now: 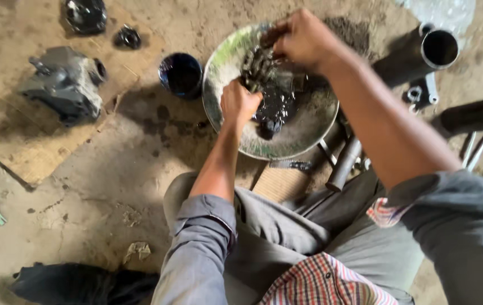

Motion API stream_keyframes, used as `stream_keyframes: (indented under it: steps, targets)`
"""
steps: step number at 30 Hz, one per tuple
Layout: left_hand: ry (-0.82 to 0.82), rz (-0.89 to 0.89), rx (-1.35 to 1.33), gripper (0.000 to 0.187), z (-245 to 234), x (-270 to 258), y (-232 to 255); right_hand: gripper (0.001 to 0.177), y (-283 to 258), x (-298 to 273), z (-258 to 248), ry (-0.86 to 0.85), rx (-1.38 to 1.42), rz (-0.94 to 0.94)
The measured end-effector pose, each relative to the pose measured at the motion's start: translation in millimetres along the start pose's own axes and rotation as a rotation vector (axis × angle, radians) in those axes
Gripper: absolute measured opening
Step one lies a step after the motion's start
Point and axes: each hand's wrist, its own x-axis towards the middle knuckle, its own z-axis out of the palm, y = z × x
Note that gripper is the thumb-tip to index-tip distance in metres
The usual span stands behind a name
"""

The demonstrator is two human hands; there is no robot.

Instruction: The person cleans a mechanical gear assembly by hand inside a metal bowl containing dark liquid, then wipes their hands with a cloth.

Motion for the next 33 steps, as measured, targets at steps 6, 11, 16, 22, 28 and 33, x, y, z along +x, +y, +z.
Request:
stream_keyframes:
  steps: [6,11,16,22,28,33]
  targets:
    - [0.012,0.085,-0.073,0.019,10,-2,1,0.051,25,-20,65,0.262,-0.823,-0.282]
    - [-0.021,0.191,-0.115,0.020,18,0,-10,0.047,86,-30,107,0.720,-0.878,-0.730]
    - [-0.030,0.219,-0.237,0.022,19,-3,-15,0.030,100,-22,100,0.607,0.066,-0.279]
    - [-0.130,0.087,-0.310,0.077,29,8,-18,0.073,98,-12,88,0.455,0.822,-0.120]
    - [-0.077,0.168,-0.289,0.081,32,8,-19,0.085,92,-17,92,0.258,1.264,0.022]
    - [-0.153,0.131,-0.254,0.084,48,18,-33,0.089,106,-25,95,0.337,0.735,-0.295]
